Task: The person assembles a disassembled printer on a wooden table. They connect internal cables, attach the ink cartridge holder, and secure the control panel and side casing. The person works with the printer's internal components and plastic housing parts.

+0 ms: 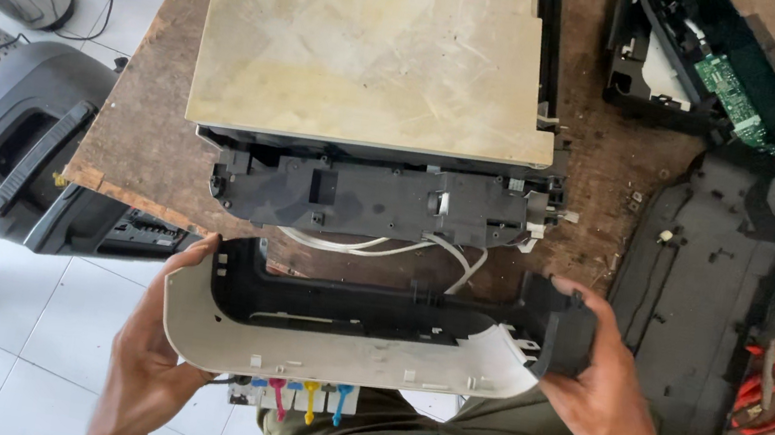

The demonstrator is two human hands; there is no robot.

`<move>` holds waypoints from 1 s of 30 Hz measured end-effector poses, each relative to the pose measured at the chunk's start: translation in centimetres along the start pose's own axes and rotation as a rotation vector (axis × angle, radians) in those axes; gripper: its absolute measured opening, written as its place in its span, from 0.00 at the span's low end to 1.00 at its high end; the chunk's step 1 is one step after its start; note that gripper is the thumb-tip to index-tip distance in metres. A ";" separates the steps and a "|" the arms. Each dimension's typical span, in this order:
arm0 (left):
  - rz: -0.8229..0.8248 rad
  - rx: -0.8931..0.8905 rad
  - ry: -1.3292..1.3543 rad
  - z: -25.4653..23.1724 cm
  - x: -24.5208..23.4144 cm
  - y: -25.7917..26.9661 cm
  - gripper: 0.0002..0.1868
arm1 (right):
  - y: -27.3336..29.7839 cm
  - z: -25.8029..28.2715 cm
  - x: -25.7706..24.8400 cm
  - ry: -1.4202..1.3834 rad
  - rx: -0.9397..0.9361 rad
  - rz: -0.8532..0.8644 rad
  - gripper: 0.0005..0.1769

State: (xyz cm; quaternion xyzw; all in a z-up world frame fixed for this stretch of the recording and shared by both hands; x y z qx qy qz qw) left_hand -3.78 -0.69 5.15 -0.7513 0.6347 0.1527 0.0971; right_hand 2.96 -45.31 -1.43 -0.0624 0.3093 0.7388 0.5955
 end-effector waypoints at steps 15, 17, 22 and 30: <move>0.025 0.312 -0.041 -1.3 2.0 4.6 0.39 | -1.7 10.1 -6.1 0.411 -0.155 0.091 0.35; 0.014 0.319 -0.077 -1.8 2.1 5.1 0.39 | -2.9 11.5 -3.6 0.462 -0.319 0.267 0.36; -0.023 0.324 -0.186 -4.2 2.4 6.1 0.32 | -5.5 13.5 1.6 1.038 -0.039 0.530 0.28; 0.021 0.423 -0.245 -5.6 2.2 4.5 0.32 | -6.4 13.8 2.8 0.911 0.046 0.407 0.21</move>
Point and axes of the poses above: each hand's wrist, its own y-axis away from the middle knuckle, its own x-axis out of the palm, z = x × y, the point moved 5 cm from there along -y, towards the middle knuckle, and after that the axes turned 1 degree about z, right-handed, at the moved point
